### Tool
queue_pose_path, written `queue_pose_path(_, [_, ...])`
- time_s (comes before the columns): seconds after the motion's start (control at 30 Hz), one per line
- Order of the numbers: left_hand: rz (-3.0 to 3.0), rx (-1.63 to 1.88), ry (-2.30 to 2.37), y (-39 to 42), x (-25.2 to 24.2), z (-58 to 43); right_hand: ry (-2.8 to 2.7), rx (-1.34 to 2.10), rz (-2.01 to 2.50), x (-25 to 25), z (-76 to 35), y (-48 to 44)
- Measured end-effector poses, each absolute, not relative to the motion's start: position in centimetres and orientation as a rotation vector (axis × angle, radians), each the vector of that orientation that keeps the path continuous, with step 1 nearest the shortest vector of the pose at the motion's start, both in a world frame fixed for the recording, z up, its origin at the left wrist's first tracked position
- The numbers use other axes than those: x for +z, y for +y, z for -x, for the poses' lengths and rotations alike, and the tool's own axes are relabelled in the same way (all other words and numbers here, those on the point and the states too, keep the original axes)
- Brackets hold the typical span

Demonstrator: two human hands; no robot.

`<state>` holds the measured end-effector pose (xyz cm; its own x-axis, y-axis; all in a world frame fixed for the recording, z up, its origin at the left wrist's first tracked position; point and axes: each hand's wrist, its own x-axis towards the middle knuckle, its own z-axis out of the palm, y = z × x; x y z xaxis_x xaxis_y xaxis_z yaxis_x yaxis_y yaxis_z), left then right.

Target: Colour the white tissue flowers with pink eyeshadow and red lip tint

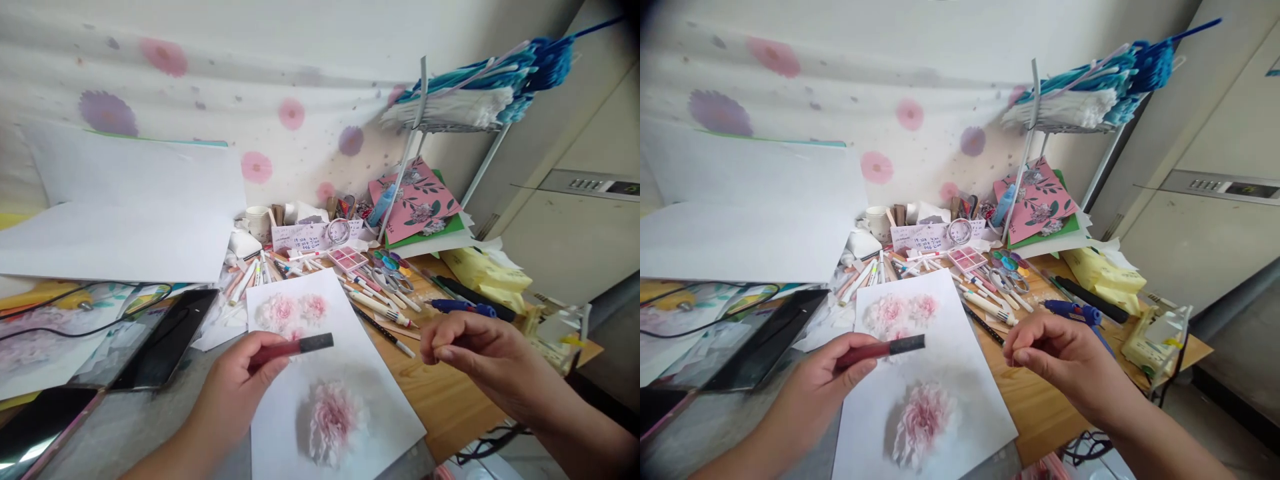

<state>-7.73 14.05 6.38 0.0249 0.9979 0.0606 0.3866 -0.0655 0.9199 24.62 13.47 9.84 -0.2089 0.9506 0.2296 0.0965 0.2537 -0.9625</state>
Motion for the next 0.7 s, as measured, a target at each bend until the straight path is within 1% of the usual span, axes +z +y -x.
queue_pose_path(0.13, [-1.545, 1.028, 1.472, 14.3, 6.7, 7.8, -1.627, 1.015, 1.128, 10.2, -27.1, 12.8])
queue_pose_path(0.37, [-1.509, 1.129, 1.502, 14.5, 6.3, 7.7, -1.793, 0.779, 1.368, 10.8, -31.1, 9.8])
queue_pose_path(0.6, [-1.517, 1.011, 1.553, 14.3, 6.3, 7.5, -2.086, 0.992, 1.602, 10.3, -32.0, 5.7])
queue_pose_path(0.7, [-1.587, 0.949, 1.577, 14.1, 6.6, 7.4, -2.217, 1.023, 1.543, 10.3, -31.4, 5.3])
